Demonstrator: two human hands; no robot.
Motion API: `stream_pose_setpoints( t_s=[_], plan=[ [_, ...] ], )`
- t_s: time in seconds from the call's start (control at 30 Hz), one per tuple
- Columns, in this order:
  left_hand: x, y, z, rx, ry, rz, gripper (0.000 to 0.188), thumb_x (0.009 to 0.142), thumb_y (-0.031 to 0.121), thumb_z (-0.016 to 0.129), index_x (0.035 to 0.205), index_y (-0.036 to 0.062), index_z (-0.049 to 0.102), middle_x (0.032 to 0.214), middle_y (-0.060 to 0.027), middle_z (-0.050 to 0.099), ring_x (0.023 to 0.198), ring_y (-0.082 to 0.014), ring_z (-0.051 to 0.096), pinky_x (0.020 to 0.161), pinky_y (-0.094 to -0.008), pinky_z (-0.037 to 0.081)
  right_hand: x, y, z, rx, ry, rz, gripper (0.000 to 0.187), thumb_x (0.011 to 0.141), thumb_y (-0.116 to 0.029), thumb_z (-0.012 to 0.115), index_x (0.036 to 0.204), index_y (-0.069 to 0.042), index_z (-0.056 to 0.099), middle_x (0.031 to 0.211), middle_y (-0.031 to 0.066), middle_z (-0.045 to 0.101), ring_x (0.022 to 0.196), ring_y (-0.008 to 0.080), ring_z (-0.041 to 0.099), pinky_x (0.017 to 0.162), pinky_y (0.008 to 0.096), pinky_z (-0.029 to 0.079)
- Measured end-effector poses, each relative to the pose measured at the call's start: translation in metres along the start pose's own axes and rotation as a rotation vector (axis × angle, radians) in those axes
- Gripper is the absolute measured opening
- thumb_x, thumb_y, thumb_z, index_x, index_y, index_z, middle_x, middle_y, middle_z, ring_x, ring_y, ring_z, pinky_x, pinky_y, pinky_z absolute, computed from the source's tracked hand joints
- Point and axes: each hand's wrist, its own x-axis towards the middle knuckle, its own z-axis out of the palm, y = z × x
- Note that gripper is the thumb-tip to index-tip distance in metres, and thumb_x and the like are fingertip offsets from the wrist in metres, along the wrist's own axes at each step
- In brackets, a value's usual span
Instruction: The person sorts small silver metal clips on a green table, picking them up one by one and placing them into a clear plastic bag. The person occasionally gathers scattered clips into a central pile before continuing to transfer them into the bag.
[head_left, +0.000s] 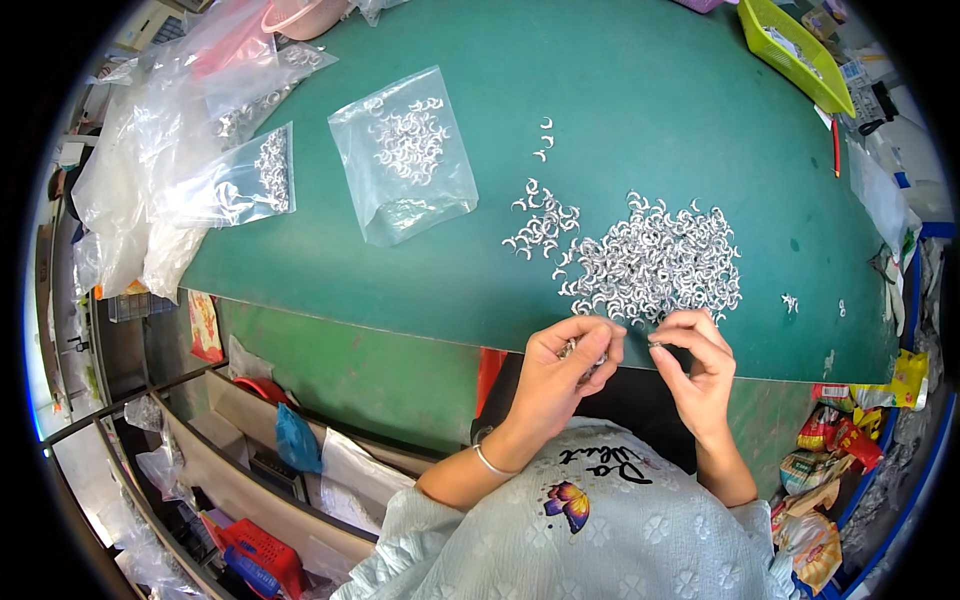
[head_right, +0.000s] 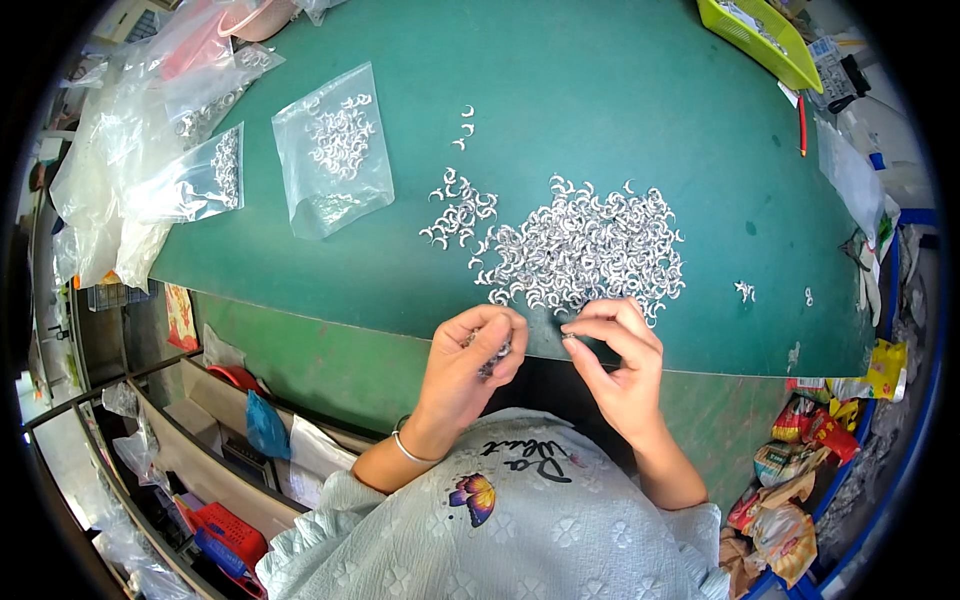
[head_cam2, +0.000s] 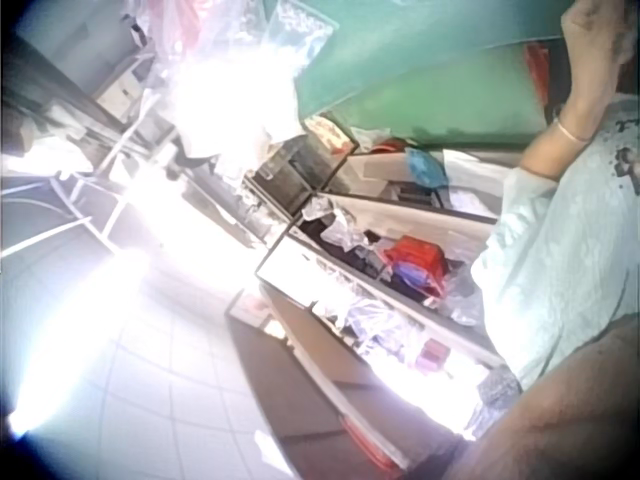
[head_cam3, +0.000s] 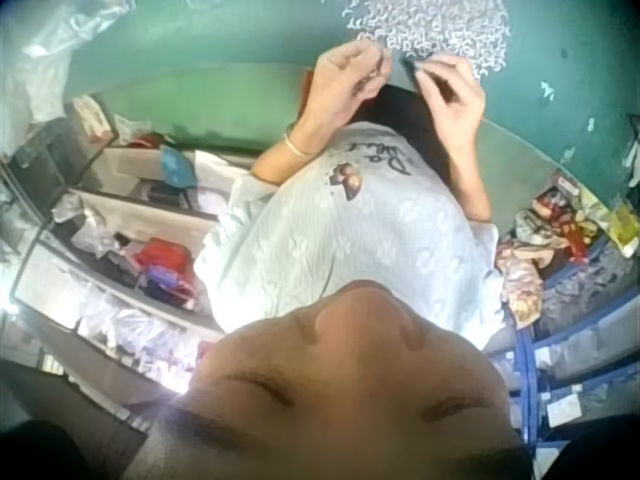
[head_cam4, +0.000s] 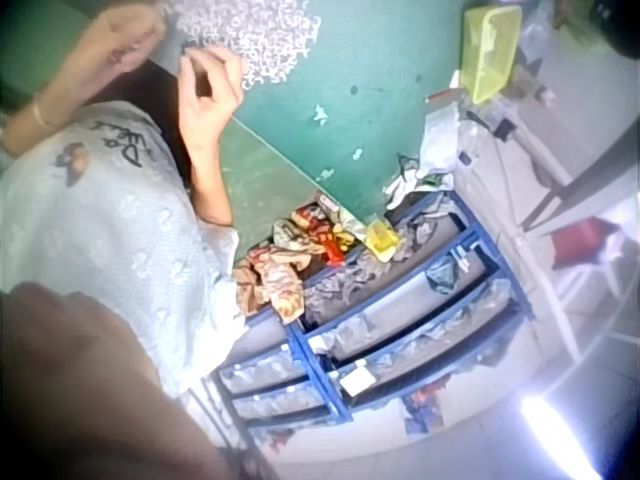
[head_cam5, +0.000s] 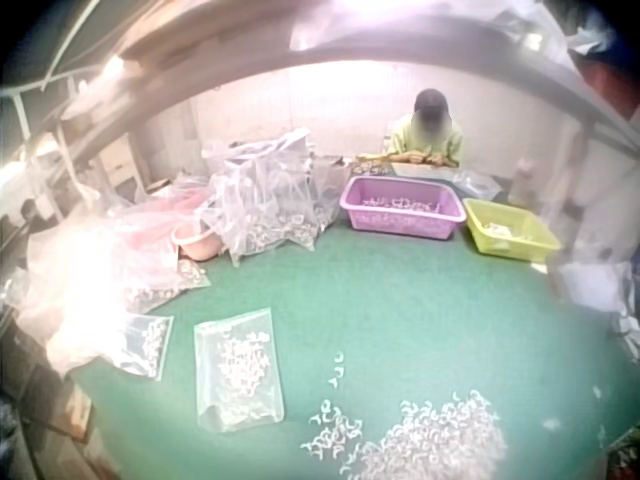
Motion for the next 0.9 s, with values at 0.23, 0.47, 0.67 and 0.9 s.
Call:
stream_pose_setpoints(
  t_s=[0.23,0.47,0.67,0.9],
  plan=[
    [-0.001,-0.004,0.003,0.047,0.013,-0.250,0.017,0.086,0.014,0.059,0.096,0.0001,0.061,0.065,0.0036,0.045,0.053,-0.0030,0.036,0.042,-0.0167,0.024,0.001,-0.005,0.003,0.466,-0.118,0.123,0.017,0.073,0.006,0.061,0.088,0.002,0.065,0.084,0.0075,0.053,0.081,0.0155,0.048,0.074,0.0261,0.038],
    [-0.001,-0.002,-0.001,0.046,-0.027,-0.216,0.014,0.083,0.007,0.061,0.095,-0.0002,0.062,0.067,0.0021,0.050,0.056,-0.0037,0.040,0.046,-0.0172,0.028,0.001,-0.009,0.009,0.473,-0.100,0.134,0.018,0.072,0.005,0.061,0.090,0.003,0.064,0.087,0.0085,0.054,0.081,0.0162,0.049,0.074,0.0270,0.039],
    [-0.004,0.006,0.012,0.544,0.069,0.088,0.007,0.078,0.001,0.063,0.084,-0.0014,0.063,0.077,-0.0006,0.060,0.069,-0.0047,0.050,0.061,-0.0183,0.041,0.005,-0.010,0.008,0.273,-0.046,-0.046,0.014,0.072,0.005,0.061,0.085,0.003,0.063,0.081,0.0104,0.058,0.077,0.0198,0.052,0.071,0.0294,0.041],
    [-0.005,0.008,0.014,0.651,0.036,0.193,0.005,0.077,0.001,0.063,0.081,-0.0013,0.061,0.078,-0.0017,0.059,0.072,-0.0056,0.052,0.067,-0.0195,0.041,0.007,-0.017,0.010,0.106,-0.017,-0.118,0.009,0.070,0.004,0.062,0.079,0.003,0.061,0.079,0.0119,0.058,0.074,0.0232,0.053,0.068,0.0316,0.042]
  ],
)
